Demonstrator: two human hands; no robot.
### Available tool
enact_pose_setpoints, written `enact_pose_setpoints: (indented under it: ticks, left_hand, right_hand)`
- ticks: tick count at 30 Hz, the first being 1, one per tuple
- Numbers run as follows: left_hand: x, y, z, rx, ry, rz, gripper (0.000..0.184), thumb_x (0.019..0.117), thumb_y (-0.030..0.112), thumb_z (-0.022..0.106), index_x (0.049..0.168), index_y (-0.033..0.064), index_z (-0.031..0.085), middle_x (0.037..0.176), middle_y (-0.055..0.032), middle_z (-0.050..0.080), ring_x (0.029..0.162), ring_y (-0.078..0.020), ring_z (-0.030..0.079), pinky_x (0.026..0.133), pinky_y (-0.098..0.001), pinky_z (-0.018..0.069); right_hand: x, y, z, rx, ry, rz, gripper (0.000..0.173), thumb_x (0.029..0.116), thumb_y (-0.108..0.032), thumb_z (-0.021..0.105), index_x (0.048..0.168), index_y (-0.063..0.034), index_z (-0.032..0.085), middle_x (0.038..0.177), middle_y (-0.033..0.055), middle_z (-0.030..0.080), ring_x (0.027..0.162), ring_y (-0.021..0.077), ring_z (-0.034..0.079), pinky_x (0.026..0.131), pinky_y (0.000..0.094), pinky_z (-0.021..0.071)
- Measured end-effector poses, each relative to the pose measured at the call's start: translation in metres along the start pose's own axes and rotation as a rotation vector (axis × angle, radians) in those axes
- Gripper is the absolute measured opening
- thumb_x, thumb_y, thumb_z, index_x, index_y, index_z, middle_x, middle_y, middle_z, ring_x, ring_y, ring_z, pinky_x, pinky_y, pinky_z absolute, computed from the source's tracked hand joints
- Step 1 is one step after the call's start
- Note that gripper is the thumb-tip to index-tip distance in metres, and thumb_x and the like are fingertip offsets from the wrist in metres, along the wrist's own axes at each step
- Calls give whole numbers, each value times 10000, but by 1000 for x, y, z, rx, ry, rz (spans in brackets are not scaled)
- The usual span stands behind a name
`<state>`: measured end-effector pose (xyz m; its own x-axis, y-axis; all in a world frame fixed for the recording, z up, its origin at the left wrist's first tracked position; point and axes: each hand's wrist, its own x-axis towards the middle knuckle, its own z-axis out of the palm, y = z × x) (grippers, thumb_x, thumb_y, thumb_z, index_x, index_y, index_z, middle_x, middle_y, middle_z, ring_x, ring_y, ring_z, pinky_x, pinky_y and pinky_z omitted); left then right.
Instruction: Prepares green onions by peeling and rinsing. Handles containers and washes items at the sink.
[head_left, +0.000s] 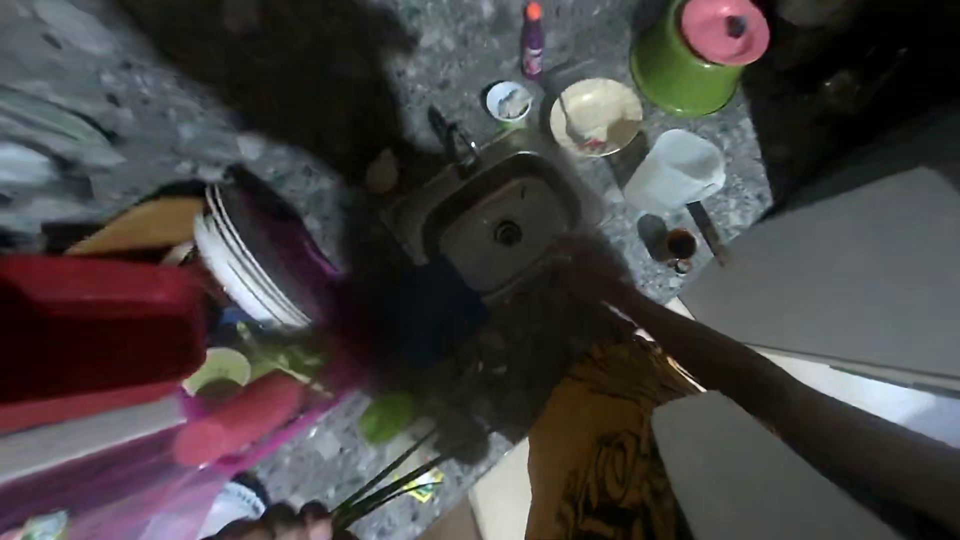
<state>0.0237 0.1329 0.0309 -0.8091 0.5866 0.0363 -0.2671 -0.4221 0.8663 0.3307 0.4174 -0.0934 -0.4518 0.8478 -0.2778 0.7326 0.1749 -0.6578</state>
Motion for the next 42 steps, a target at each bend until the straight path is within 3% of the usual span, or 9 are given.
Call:
enact_pose_setpoints:
  ticks: [5, 8, 11, 13, 16, 21, 26, 36, 42]
  left_hand:
    - [36, -39, 67, 144, -299, 43, 170, 1090, 288, 450, 1076, 185, 585, 750, 98, 607, 580, -26, 562, 545, -182, 507]
    - [56, -55, 126, 210, -392, 106, 136, 1074, 338, 506, 1110, 234, 586, 756, 128, 631, 604, -9, 581, 551, -185, 510]
    - [76, -78, 171, 378, -265, 174, 235, 1096, 211, 372, 1260, 162, 534, 841, 113, 642, 695, -12, 624, 636, -231, 569]
    - [100, -98, 191, 389, -326, 121, 354, 1117, 300, 321, 1383, 131, 482, 850, 67, 617, 689, -62, 613, 637, -292, 577]
    - [130, -136, 222, 339, -492, 28, 419, 1113, 331, 226, 1414, 150, 455, 740, 55, 574, 574, -94, 566, 515, -287, 539]
    - [131, -195, 249, 483, -534, -130, 431, 1074, 580, 289, 1336, 324, 518, 711, 59, 481, 490, -43, 418, 435, -192, 392]
    - [119, -255, 285, 945, -659, -159, 484, 1102, 410, 421, 1544, 212, 403, 1349, -156, 602, 1063, -304, 646, 862, -506, 565]
    - [123, -312, 322, 1035, -685, 93, 401, 1006, 68, 585, 1399, -8, 564, 1372, -210, 615, 1267, -318, 597, 1080, -461, 476]
    - [149, -298, 347, 1054, -673, -38, 443, 1124, 239, 371, 1472, -14, 475, 1395, -236, 586, 1278, -311, 581, 1095, -458, 454]
  right_hand:
    - [-17, 114, -138, -22, 854, 244, 470, 1109, -416, 375, 1341, -100, 634, 1350, 199, 630, 1242, 377, 608, 1036, 595, 487]
    - [-20, 173, -187, -32, 810, 564, 744, 1046, -653, 293, 1433, -71, 548, 1465, 296, 504, 1368, 510, 460, 1087, 707, 374]
    - [-5, 215, -177, 98, 628, 671, 886, 992, -767, 284, 1253, -10, 663, 1224, 333, 653, 1149, 535, 620, 924, 762, 445]
    - [8, 205, -169, 259, 654, 665, 786, 1031, -663, 366, 1279, 34, 632, 1215, 299, 659, 1130, 420, 652, 988, 638, 480]
    - [32, 185, -170, 429, 857, 557, 573, 1025, -520, 526, 1119, 33, 645, 932, 120, 625, 784, 157, 604, 796, 404, 530]
    - [39, 115, -204, 208, 742, 324, 549, 939, -496, 660, 864, 46, 628, 824, 206, 623, 752, 321, 601, 707, 584, 480]
    - [32, 14, -237, 22, 638, 92, 515, 914, -497, 669, 885, 17, 670, 815, 222, 664, 748, 401, 654, 669, 642, 502]
    - [83, -73, -230, -296, 550, -102, 604, 899, -591, 581, 701, -23, 628, 714, 189, 651, 732, 413, 677, 614, 623, 493]
    - [98, -84, -231, -327, 630, -190, 600, 914, -563, 562, 656, -21, 582, 674, 190, 628, 694, 415, 663, 579, 610, 472]
